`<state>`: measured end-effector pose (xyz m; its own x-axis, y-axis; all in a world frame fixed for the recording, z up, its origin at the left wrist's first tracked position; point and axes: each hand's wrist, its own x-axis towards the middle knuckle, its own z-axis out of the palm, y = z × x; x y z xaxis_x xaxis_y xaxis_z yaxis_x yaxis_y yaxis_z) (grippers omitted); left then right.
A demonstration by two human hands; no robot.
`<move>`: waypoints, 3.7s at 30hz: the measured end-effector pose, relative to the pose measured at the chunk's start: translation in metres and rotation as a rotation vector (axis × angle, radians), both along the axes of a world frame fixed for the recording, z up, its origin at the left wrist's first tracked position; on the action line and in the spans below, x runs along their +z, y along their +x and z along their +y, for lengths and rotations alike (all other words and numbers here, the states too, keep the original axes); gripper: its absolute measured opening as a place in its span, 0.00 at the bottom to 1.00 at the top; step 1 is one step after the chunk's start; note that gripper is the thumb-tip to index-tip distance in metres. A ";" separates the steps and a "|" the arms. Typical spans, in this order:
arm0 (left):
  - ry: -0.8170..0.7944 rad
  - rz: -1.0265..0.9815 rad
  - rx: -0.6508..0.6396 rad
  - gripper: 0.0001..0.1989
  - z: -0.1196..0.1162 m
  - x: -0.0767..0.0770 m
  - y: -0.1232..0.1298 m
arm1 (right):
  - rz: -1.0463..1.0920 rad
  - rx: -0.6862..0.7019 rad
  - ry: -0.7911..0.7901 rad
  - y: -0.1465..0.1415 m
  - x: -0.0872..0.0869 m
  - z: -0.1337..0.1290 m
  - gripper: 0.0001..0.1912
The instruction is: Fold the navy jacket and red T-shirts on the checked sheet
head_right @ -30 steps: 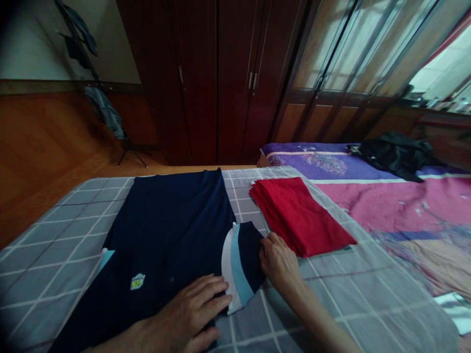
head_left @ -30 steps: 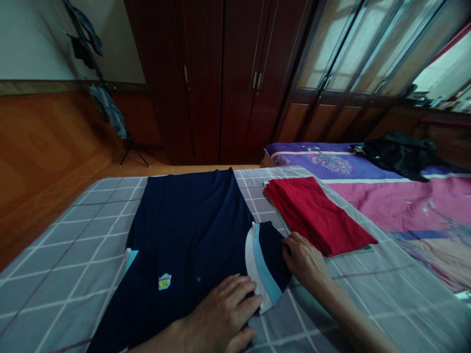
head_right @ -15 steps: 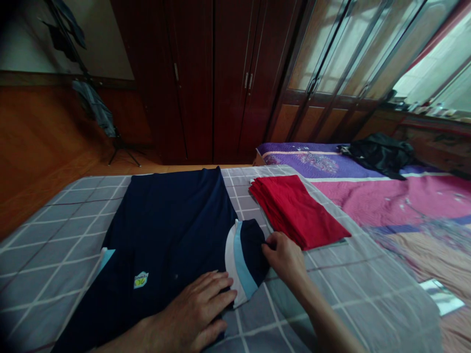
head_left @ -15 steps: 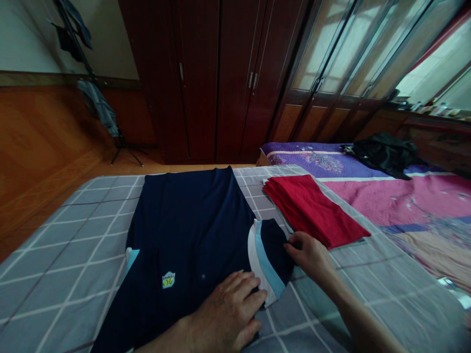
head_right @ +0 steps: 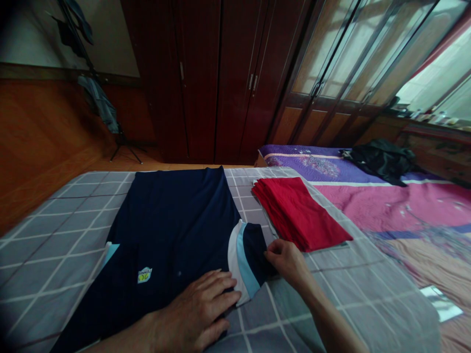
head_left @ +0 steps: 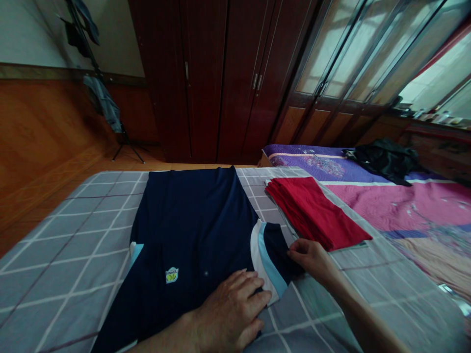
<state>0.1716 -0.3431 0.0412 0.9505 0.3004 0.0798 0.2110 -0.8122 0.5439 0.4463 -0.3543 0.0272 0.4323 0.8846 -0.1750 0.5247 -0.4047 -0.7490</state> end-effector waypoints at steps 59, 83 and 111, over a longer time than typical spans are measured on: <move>0.180 -0.218 0.197 0.14 0.008 -0.009 0.000 | -0.387 0.566 0.407 -0.070 0.020 -0.031 0.08; 0.386 -0.273 0.225 0.08 0.008 -0.025 0.004 | -0.786 0.714 0.350 -0.066 0.012 0.033 0.22; 0.173 0.206 0.461 0.28 -0.030 0.037 -0.142 | -0.783 1.100 0.559 -0.051 0.004 -0.030 0.23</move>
<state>0.0294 -0.3729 0.0778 0.7244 0.6893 -0.0094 0.6553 -0.6843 0.3198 0.3958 -0.3848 0.0313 -0.6716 0.6967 0.2521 0.7089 0.7032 -0.0544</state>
